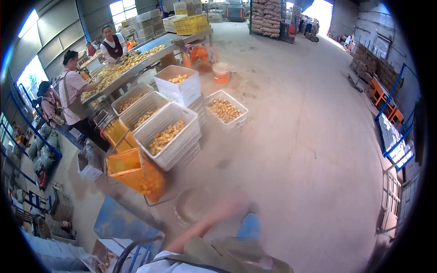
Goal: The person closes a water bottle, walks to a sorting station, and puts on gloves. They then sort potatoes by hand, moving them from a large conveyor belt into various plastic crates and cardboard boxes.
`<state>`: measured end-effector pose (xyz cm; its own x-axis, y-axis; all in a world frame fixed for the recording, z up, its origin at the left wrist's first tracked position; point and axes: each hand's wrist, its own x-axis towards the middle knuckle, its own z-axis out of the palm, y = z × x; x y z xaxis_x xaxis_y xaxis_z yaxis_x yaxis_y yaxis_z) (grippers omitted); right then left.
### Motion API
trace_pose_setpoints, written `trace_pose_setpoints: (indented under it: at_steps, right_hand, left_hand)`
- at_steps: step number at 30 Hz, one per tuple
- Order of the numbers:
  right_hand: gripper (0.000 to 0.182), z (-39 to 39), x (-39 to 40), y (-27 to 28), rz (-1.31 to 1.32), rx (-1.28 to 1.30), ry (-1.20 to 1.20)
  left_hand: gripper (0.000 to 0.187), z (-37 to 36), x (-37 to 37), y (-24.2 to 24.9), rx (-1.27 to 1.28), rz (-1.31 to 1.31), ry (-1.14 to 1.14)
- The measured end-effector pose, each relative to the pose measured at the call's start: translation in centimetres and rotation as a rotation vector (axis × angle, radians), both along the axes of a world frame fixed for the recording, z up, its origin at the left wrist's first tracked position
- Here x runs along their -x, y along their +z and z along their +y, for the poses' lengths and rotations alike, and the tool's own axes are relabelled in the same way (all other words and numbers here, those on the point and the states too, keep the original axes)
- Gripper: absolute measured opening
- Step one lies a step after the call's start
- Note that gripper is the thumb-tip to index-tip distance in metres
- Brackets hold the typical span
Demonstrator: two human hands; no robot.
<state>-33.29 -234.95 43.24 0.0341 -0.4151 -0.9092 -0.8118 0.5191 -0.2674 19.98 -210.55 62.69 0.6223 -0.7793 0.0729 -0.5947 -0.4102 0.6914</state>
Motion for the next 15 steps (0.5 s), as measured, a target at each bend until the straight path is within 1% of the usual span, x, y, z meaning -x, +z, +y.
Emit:
trace_pose_setpoints:
  at_steps: [1,3,4,5,6,7,8,9,10,11,13,15]
  right_hand:
    - [0.016,-2.6,-2.6,-0.2,-0.010,0.005,-0.001]
    - [0.016,-8.8,-8.6,-0.7,-0.048,0.023,-0.005]
    - [0.016,-12.2,-11.7,-0.6,-0.082,0.043,-0.011]
    - [0.016,-15.6,-15.0,-0.5,-0.128,0.069,-0.018]
    - [0.016,-19.4,-18.7,-0.7,-0.191,0.109,-0.030]
    - [0.016,-23.2,-22.6,-0.9,-0.270,0.151,-0.048]
    - [0.016,-27.4,-27.7,-0.9,-0.376,0.213,-0.069]
    - [0.016,-30.7,-33.0,-0.5,-0.474,0.271,-0.071]
    - [0.017,-34.3,-39.0,0.0,-0.530,0.298,-0.121]
    - [0.018,-34.8,-47.1,6.2,-0.536,0.363,-0.046]
    - [0.018,-38.8,-58.2,9.0,-0.661,0.388,0.102]
    - [0.018,-40.4,-67.9,11.1,-0.710,0.387,0.130]
  left_hand:
    - [0.040,-1.5,-2.0,-0.9,0.009,0.130,0.011]
    - [0.039,-2.0,-6.7,-6.3,-0.237,0.488,0.202]
    - [0.036,-0.8,-7.4,-9.2,0.006,0.468,0.310]
    - [0.035,2.2,-8.6,-17.9,-0.251,0.455,0.377]
    - [0.033,5.3,-7.7,-24.5,-0.017,0.496,0.585]
    - [0.041,9.4,-6.2,-29.4,0.582,0.671,0.482]
    - [0.044,11.3,-5.4,-30.9,-0.083,0.827,0.894]
    - [0.039,9.4,-5.8,-26.4,-0.472,0.847,1.352]
    - [0.039,10.2,-5.6,-25.6,-0.537,0.932,1.352]
    - [0.038,10.4,-5.7,-24.7,-0.515,0.970,1.278]
    - [0.038,9.3,-6.2,-24.4,-0.508,1.050,1.224]
    - [0.037,6.9,-7.2,-25.6,-0.512,1.112,1.174]
